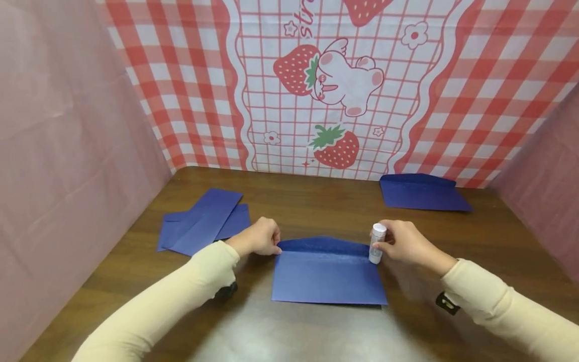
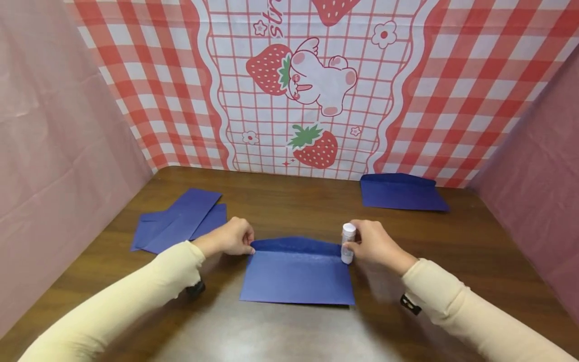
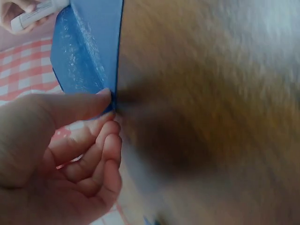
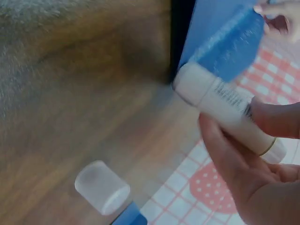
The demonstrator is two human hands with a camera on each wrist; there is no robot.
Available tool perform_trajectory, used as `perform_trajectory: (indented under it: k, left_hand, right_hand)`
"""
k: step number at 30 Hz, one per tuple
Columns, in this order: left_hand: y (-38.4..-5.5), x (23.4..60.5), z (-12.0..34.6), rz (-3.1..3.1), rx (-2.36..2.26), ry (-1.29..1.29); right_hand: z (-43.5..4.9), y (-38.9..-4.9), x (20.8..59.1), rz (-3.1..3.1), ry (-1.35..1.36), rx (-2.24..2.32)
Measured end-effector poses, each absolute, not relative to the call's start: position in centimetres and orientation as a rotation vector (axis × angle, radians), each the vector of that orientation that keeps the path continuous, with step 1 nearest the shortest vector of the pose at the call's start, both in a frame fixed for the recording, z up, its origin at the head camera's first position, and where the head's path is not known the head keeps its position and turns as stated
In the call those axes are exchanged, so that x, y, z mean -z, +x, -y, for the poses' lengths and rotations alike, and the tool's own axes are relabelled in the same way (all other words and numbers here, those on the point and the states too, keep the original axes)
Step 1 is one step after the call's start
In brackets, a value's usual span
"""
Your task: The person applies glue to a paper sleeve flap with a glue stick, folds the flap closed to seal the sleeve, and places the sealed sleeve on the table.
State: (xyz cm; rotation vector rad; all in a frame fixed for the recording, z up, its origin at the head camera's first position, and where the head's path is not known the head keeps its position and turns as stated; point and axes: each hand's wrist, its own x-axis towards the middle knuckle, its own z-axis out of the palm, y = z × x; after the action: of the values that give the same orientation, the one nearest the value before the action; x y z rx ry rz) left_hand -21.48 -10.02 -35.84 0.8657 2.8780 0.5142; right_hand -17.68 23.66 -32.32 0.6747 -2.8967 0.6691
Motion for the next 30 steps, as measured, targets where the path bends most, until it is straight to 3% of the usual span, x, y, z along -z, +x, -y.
perform_trajectory:
  k: [3, 9, 20, 26, 30]
  left_hand:
    - [-21.8, 35.8, 10.4, -2.920, -0.471, 1.005]
    - [-22.0, 35.8, 10.6, -2.885, -0.558, 1.002]
    - [-20.5, 36.2, 9.2, -3.027, -0.413, 1.233]
    - [-18.3, 36.5, 9.4, -3.081, 0.332, 1.755]
    - [-17.8, 37.2, 9.4, -3.017, 0.605, 1.925]
  right_hand:
    - [-24.3, -18.1, 31.2, 2.965, 0.515, -0.826]
    - [-24.9, -18.8, 29.8, 3.003, 0.200, -1.579]
    - [-22.6, -20.5, 30.1, 2.220, 0.058, -2.988]
    - [-21.5, -20.8, 31.5, 2.467, 0.138, -2.968]
    - [-20.8, -20.7, 32.7, 2.727, 0.113, -2.864]
